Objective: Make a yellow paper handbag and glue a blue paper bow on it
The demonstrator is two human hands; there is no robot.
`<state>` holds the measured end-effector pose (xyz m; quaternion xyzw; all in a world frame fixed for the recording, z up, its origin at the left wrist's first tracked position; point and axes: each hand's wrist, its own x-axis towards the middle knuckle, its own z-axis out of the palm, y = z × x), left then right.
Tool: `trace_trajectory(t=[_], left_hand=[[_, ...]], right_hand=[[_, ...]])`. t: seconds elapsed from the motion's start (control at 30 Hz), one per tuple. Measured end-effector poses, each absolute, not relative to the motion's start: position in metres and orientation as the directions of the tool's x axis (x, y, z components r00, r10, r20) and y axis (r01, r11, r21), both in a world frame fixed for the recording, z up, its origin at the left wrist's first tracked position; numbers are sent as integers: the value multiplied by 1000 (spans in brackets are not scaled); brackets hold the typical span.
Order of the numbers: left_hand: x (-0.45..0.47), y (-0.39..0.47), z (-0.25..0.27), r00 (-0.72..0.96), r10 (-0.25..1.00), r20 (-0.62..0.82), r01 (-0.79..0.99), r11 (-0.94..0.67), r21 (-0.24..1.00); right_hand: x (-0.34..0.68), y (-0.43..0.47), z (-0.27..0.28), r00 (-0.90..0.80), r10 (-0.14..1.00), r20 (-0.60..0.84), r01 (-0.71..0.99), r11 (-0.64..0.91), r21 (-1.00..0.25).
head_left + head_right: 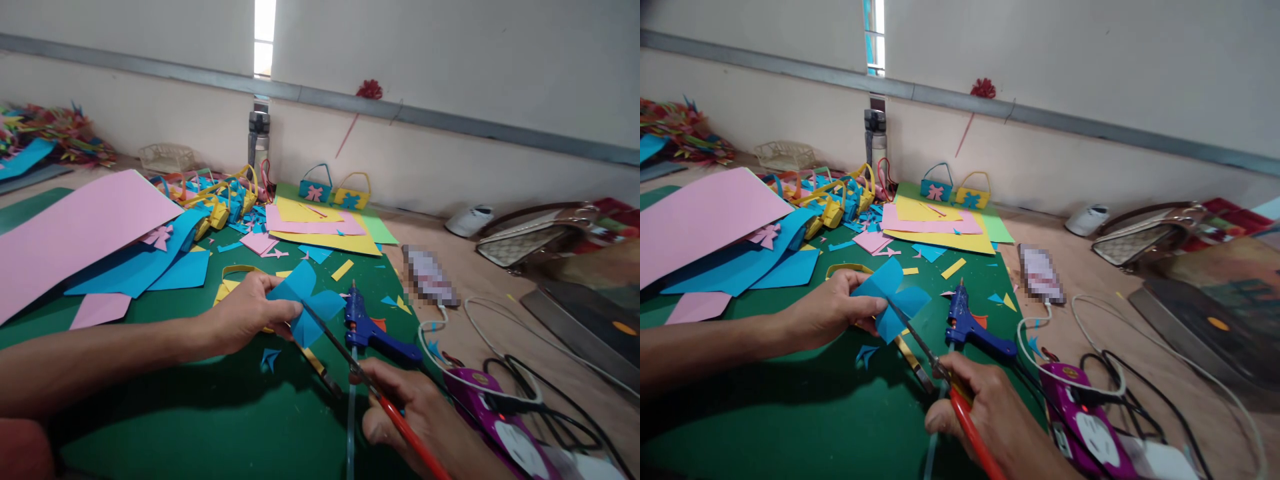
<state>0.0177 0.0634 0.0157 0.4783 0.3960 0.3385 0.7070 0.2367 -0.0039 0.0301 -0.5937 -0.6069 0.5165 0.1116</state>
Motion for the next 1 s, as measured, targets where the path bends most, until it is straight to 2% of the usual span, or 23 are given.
trace_trajectory(t=[0.37,0.57,0.63,0.8,0.9,1.0], left_hand=[[17,65,15,466,855,-227,-147,328,933],[16,66,17,475,864,-168,-181,283,942],[15,66,17,463,874,-150,-193,264,945],[15,66,19,432,884,-178,-209,290,934],[17,65,20,434,874,-220,-238,347,907],[19,62,18,475,846,-242,-254,395,883]], right_hand=[[235,-2,37,-247,831,-498,683,-215,-698],[246,-3,32,-317,869,-380,715,-44,-698],[251,-4,30,-330,859,-390,700,-54,-712],[258,-14,22,-264,860,-437,551,-238,-800],[256,-21,20,-169,915,-367,415,-272,-868],[247,-20,24,-79,965,-249,289,-217,-932]])
